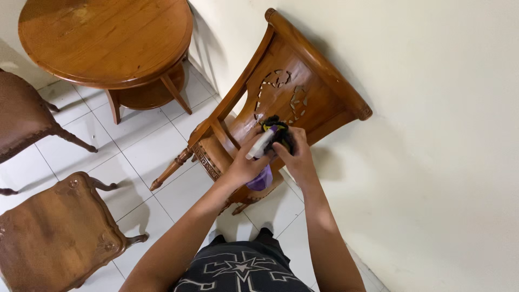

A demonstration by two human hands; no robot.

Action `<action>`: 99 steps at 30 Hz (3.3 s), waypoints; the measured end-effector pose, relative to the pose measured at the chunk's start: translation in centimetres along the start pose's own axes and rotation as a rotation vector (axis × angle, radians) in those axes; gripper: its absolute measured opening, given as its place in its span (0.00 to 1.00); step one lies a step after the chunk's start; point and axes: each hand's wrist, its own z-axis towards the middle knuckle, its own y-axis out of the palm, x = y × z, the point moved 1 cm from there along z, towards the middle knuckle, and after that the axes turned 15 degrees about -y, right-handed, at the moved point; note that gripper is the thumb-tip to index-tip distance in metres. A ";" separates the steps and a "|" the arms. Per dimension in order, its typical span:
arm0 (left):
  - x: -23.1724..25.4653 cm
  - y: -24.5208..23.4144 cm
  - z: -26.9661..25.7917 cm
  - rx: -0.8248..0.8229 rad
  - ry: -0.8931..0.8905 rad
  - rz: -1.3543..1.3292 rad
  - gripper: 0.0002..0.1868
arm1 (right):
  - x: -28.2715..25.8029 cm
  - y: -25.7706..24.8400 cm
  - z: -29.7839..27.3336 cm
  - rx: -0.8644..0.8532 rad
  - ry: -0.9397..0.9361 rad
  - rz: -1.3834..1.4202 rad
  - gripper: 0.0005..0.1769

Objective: The person sprays a cleaning solution onto a wooden chair and wipes the backrest and seat with a cloth. The person then moves to a small round wooden table and wipes its surface with the same cloth.

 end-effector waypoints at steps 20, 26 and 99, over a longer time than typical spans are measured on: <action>1.7 -0.6 -5.3 -0.284 -0.542 -0.364 0.22 | -2.1 -2.0 -4.3 0.317 0.262 0.643 0.16; 0.7 3.6 -6.4 -0.297 -0.563 -0.670 0.20 | -2.0 -5.3 -5.8 0.276 0.302 0.744 0.23; 6.5 -11.9 -10.8 0.002 -0.300 0.126 0.13 | 1.0 10.6 -6.4 0.563 0.626 0.853 0.20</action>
